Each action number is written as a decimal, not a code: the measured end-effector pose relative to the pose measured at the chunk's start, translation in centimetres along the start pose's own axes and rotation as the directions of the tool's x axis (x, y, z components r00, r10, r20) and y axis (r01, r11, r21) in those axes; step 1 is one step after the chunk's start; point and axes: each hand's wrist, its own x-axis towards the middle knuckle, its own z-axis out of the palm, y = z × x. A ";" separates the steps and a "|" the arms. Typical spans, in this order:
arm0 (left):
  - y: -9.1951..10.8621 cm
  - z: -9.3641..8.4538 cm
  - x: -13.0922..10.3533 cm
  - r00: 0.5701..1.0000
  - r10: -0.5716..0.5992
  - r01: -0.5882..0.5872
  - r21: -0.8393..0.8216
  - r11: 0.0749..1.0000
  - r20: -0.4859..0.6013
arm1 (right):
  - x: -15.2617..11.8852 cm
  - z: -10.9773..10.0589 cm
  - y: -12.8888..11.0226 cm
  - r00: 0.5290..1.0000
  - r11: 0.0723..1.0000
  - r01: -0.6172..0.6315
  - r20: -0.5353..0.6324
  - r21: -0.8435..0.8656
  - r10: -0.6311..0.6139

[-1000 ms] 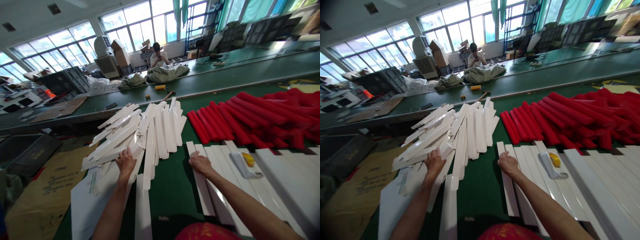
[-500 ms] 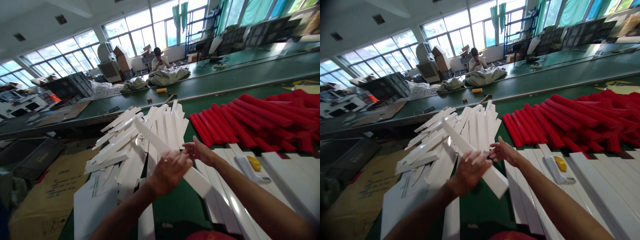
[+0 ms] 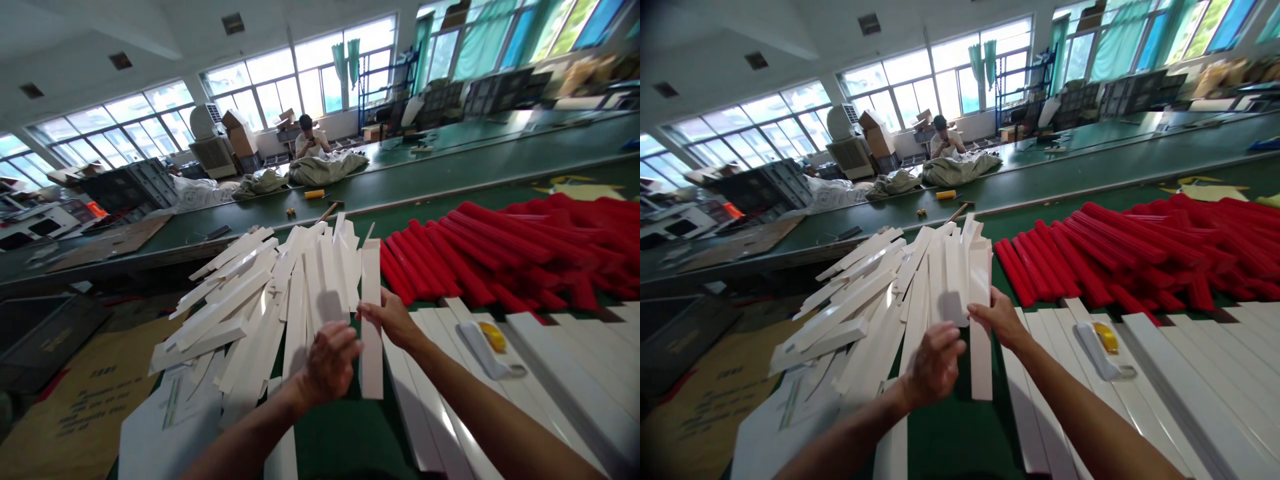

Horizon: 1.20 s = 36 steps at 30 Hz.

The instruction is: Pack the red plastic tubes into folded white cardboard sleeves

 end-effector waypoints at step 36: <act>-1.4 6.1 6.1 0.795 -0.515 0.474 -0.200 0.857 -0.321 | 8.7 -16.8 3.8 0.999 -0.159 -0.038 -0.032 -0.987 -0.037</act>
